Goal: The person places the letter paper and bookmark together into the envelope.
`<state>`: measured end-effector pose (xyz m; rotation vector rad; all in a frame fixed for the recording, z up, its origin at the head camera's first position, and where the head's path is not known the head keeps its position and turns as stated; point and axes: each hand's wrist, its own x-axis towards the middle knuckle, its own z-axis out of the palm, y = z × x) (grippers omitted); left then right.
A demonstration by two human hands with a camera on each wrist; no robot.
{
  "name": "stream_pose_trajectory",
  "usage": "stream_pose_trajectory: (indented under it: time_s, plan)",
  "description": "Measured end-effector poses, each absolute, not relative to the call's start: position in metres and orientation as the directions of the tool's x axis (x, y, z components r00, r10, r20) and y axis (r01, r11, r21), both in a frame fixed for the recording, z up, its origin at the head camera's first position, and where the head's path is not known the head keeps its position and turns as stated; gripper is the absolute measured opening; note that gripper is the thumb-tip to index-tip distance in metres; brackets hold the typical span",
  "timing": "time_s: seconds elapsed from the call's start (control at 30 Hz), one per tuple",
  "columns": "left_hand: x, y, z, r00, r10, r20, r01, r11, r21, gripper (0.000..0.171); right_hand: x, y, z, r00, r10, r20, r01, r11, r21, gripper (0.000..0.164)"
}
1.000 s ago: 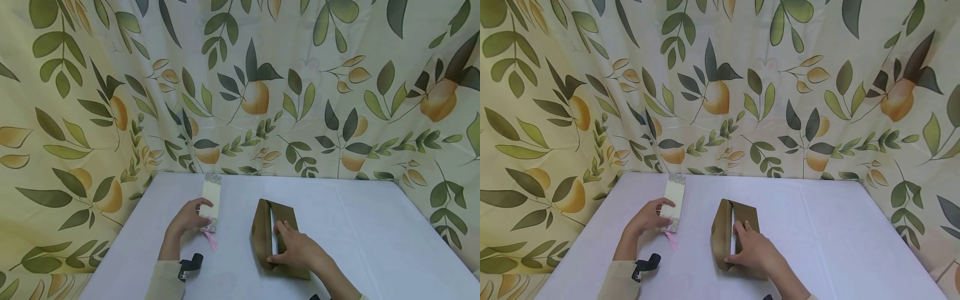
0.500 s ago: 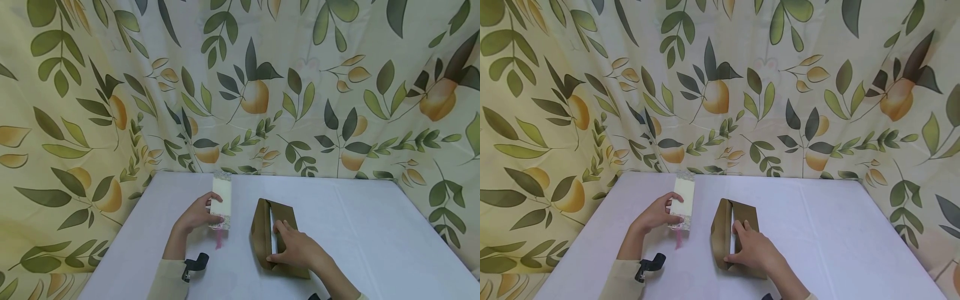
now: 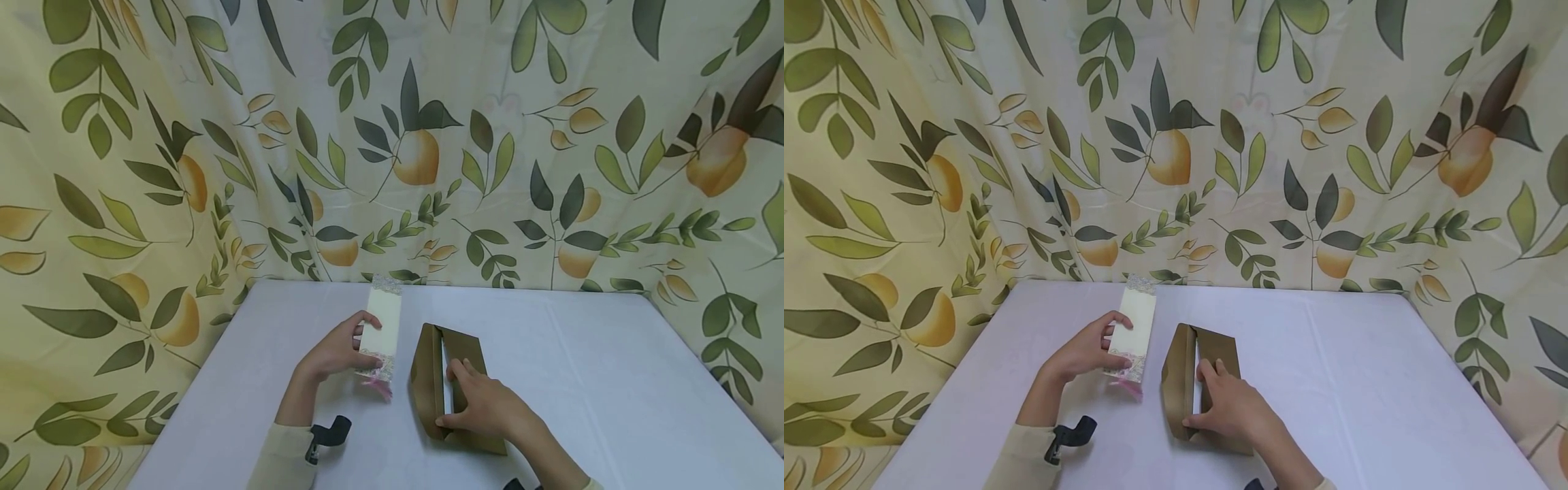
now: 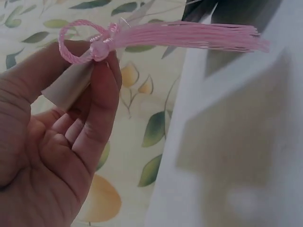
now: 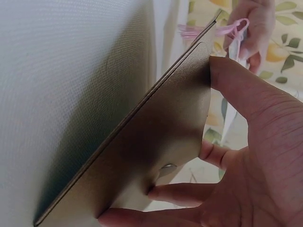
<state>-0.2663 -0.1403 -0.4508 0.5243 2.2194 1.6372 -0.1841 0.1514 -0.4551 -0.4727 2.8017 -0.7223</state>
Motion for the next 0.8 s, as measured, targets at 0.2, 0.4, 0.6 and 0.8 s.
stream_pose_trajectory:
  time_s: [0.2,0.4,0.6,0.8]
  plan:
    - [-0.261,-0.121,-0.450,-0.829,0.557,-0.047,0.082,0.204,0.975,0.061,-0.185,0.152,-0.456,-0.929,-0.350,-0.117,-0.250,0.830,-0.499,0.073]
    - [-0.255,-0.103,-0.455,-0.777,0.627,-0.061,0.090,0.207,0.974,0.058,-0.186,0.152,-0.457,-0.934,-0.344,-0.097,-0.254,0.829,-0.498,0.072]
    - [-0.249,-0.095,-0.454,-0.760,0.639,-0.118,0.073,0.264,0.962,0.056,-0.186,0.152,-0.456,-0.934,-0.345,-0.089,-0.256,0.824,-0.505,0.071]
    - [-0.245,-0.096,-0.452,-0.756,0.629,-0.179,0.027,0.304,0.952,0.056,-0.187,0.153,-0.457,-0.936,-0.340,-0.093,-0.250,0.825,-0.506,0.072]
